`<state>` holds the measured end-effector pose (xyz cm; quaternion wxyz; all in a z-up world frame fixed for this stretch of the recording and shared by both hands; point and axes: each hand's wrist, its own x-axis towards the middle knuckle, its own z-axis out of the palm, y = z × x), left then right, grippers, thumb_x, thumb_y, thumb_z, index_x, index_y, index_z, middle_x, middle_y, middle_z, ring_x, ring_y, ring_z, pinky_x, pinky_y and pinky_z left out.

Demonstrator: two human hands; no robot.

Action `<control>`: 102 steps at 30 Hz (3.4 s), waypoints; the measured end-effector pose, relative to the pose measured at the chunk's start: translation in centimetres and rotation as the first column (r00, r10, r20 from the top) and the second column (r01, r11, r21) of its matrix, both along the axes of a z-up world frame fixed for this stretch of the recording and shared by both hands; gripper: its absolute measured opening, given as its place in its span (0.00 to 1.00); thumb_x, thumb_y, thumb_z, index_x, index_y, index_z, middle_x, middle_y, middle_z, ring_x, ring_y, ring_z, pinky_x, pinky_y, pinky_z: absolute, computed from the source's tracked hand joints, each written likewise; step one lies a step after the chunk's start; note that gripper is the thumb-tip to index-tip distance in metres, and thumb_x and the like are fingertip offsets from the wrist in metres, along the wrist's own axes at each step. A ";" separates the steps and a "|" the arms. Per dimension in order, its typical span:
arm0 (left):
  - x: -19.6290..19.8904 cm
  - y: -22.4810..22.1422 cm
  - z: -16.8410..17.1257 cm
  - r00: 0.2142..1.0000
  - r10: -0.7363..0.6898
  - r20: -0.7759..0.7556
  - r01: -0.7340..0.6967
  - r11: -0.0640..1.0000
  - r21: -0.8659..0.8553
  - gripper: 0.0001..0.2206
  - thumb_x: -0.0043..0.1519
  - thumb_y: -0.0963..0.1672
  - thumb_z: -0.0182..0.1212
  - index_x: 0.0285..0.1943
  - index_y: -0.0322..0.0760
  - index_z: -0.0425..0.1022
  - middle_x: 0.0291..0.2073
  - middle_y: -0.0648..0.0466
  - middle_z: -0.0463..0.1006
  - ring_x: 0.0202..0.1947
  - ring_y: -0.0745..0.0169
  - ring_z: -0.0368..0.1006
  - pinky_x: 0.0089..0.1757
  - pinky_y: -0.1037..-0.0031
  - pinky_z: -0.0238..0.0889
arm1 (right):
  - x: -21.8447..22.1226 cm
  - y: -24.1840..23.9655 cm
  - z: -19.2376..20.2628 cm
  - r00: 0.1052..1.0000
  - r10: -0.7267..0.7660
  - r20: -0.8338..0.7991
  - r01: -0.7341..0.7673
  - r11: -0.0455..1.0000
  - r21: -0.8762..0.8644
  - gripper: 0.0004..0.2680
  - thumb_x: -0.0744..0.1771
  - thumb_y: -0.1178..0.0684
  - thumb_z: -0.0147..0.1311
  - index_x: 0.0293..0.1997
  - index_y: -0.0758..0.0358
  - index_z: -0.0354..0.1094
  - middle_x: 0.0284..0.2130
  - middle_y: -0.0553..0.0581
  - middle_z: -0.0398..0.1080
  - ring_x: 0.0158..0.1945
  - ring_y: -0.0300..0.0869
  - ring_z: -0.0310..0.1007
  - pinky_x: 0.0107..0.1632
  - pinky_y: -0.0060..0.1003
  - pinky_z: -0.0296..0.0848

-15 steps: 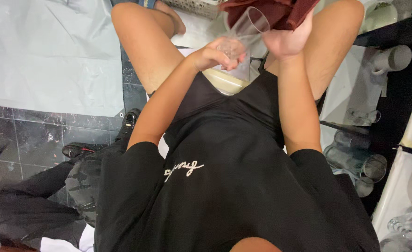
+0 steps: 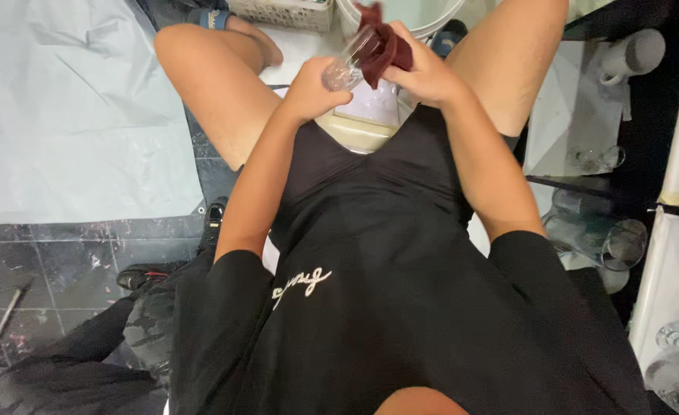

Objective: The person sits on the floor and wipes various ceramic items, including bowls and cups, using a maroon cloth. They retrieve items from a nearby shelf, wipe them over a bucket of water, and return them to the shelf.

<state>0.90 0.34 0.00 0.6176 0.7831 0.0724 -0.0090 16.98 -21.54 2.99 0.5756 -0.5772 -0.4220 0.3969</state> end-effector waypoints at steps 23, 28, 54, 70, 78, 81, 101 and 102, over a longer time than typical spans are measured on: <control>7.3 1.4 -1.5 0.787 0.423 0.449 -0.486 0.873 0.030 0.23 0.53 0.38 0.65 0.59 0.34 0.70 0.48 0.49 0.76 0.47 0.52 0.71 0.44 0.67 0.70 | 3.9 5.1 -4.4 0.969 -0.237 -0.072 0.234 0.971 -0.052 0.15 0.71 0.57 0.56 0.66 0.67 0.65 0.53 0.55 0.72 0.55 0.41 0.71 0.59 0.37 0.71; 6.8 2.0 -6.4 0.973 0.225 0.043 -0.192 0.904 -0.381 0.17 0.65 0.48 0.62 0.53 0.28 0.74 0.36 0.48 0.81 0.31 0.62 0.73 0.34 0.74 0.68 | 3.1 4.6 -4.9 0.809 -0.311 0.499 0.267 0.950 0.160 0.15 0.67 0.64 0.59 0.62 0.68 0.68 0.55 0.64 0.74 0.59 0.50 0.74 0.61 0.43 0.70; 3.7 3.4 -8.4 0.911 0.293 0.292 -0.147 0.889 -0.434 0.22 0.62 0.44 0.72 0.65 0.35 0.74 0.35 0.58 0.75 0.35 0.73 0.71 0.38 0.75 0.71 | 0.4 3.9 -6.4 0.892 -0.340 0.299 0.336 0.939 0.066 0.10 0.68 0.58 0.60 0.55 0.66 0.74 0.47 0.56 0.77 0.49 0.41 0.77 0.55 0.36 0.74; 8.6 3.5 -6.9 0.887 0.230 -0.400 -0.372 0.869 -0.326 0.35 0.59 0.66 0.49 0.41 0.33 0.79 0.20 0.52 0.77 0.18 0.66 0.75 0.21 0.77 0.66 | 4.1 3.3 -2.8 0.642 -0.222 0.734 0.086 0.972 0.218 0.21 0.58 0.66 0.65 0.57 0.65 0.73 0.54 0.68 0.75 0.58 0.58 0.76 0.61 0.46 0.74; 10.0 4.0 -12.3 0.925 0.311 -0.220 -0.376 0.835 -0.403 0.25 0.65 0.59 0.56 0.47 0.35 0.78 0.26 0.56 0.78 0.24 0.69 0.74 0.27 0.78 0.66 | 5.2 3.2 -7.1 0.684 -0.369 0.629 0.353 0.922 0.157 0.17 0.61 0.60 0.72 0.53 0.70 0.70 0.42 0.68 0.74 0.48 0.61 0.75 0.50 0.46 0.74; 10.2 4.7 -12.3 0.950 0.285 -0.130 -0.313 0.849 -0.424 0.20 0.69 0.54 0.60 0.49 0.32 0.79 0.35 0.54 0.82 0.35 0.69 0.78 0.38 0.78 0.72 | 5.5 3.3 -6.6 0.761 -0.398 0.512 0.372 0.915 0.159 0.15 0.63 0.62 0.67 0.54 0.70 0.72 0.42 0.64 0.76 0.47 0.53 0.78 0.52 0.43 0.75; 1.4 1.8 -3.7 0.974 0.215 -0.071 -0.226 0.926 -0.301 0.31 0.68 0.59 0.39 0.68 0.39 0.71 0.54 0.50 0.80 0.27 0.67 0.79 0.25 0.80 0.59 | -2.9 1.5 -5.1 0.817 -0.505 0.278 0.507 0.859 0.073 0.09 0.69 0.58 0.59 0.54 0.67 0.71 0.45 0.56 0.79 0.47 0.41 0.79 0.53 0.37 0.76; 1.2 2.0 -4.2 0.971 0.211 -0.114 -0.236 0.925 -0.297 0.34 0.68 0.61 0.33 0.67 0.38 0.72 0.55 0.50 0.81 0.25 0.67 0.79 0.23 0.80 0.58 | -3.4 1.4 -4.5 0.824 -0.457 0.336 0.475 0.880 0.032 0.10 0.68 0.59 0.59 0.56 0.65 0.70 0.44 0.56 0.79 0.47 0.42 0.80 0.53 0.37 0.77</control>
